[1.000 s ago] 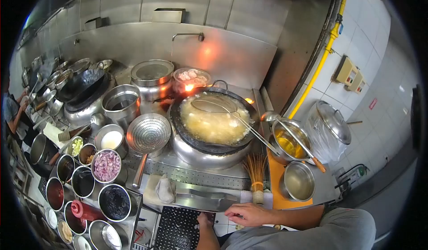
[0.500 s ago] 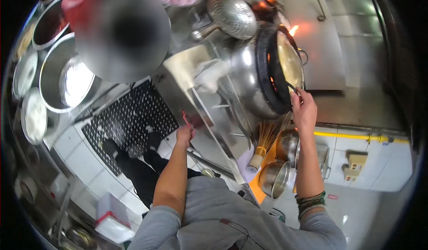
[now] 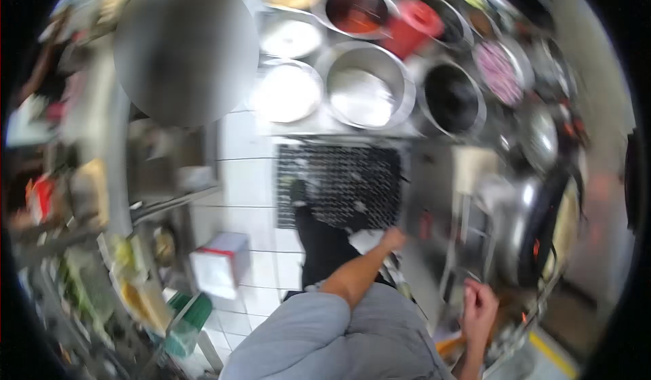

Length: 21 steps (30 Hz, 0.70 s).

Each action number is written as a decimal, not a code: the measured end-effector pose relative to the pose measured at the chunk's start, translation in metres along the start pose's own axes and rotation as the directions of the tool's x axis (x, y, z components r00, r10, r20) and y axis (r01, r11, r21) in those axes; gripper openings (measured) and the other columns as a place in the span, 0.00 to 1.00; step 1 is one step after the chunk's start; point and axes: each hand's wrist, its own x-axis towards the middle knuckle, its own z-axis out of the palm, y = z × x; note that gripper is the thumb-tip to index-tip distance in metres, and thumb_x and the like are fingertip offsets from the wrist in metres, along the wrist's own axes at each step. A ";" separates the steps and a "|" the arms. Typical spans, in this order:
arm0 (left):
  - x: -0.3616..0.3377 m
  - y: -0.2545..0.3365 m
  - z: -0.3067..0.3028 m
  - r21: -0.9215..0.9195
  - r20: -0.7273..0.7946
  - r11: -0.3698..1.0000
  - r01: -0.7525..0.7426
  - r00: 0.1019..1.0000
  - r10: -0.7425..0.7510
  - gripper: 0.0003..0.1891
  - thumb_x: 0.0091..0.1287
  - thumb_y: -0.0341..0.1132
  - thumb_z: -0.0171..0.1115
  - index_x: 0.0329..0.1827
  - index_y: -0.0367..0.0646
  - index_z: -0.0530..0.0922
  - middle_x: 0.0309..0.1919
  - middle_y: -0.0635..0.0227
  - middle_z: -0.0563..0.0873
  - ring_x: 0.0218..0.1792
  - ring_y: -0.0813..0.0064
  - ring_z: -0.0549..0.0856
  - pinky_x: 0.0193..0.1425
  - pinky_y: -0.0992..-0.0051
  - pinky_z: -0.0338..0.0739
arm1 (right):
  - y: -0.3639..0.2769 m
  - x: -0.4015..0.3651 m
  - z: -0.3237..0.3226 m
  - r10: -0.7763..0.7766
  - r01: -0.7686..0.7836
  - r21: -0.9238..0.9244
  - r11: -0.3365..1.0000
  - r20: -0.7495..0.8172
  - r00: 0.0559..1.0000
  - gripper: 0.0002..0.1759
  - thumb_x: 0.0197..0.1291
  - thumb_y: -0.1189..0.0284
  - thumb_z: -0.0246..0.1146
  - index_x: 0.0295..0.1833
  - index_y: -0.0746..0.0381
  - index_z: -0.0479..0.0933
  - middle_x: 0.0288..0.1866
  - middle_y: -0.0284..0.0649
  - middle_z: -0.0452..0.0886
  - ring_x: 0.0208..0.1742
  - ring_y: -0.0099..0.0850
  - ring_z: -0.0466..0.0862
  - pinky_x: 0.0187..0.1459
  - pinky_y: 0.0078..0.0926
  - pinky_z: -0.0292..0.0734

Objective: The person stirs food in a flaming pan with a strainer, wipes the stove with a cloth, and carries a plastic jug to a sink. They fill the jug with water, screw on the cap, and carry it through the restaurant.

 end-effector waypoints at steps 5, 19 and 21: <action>-0.096 -0.066 -0.150 0.029 -0.285 0.999 -0.041 0.957 0.047 0.20 0.63 0.48 0.58 0.38 0.39 0.85 0.41 0.47 0.86 0.47 0.49 0.85 0.53 0.55 0.78 | -0.012 0.009 0.075 -0.186 0.129 0.229 0.965 0.250 0.950 0.09 0.61 0.75 0.63 0.44 0.67 0.83 0.30 0.42 0.80 0.30 0.28 0.80 0.34 0.25 0.75; -0.377 -0.309 -0.254 -0.411 -0.684 0.838 0.360 0.486 -0.544 0.22 0.60 0.49 0.60 0.44 0.39 0.86 0.50 0.46 0.85 0.54 0.49 0.84 0.60 0.58 0.77 | -0.154 0.071 0.219 -0.606 0.551 0.257 0.794 0.400 0.687 0.14 0.60 0.65 0.65 0.43 0.65 0.84 0.33 0.49 0.86 0.35 0.41 0.87 0.40 0.34 0.80; -0.376 -0.340 -0.235 -0.482 -0.633 0.816 0.318 0.518 -0.576 0.22 0.59 0.48 0.61 0.45 0.39 0.86 0.49 0.46 0.86 0.52 0.49 0.84 0.59 0.58 0.77 | -0.180 0.073 0.245 -0.706 0.659 0.273 0.701 0.396 0.587 0.15 0.63 0.63 0.63 0.40 0.66 0.83 0.32 0.49 0.85 0.34 0.46 0.86 0.40 0.36 0.80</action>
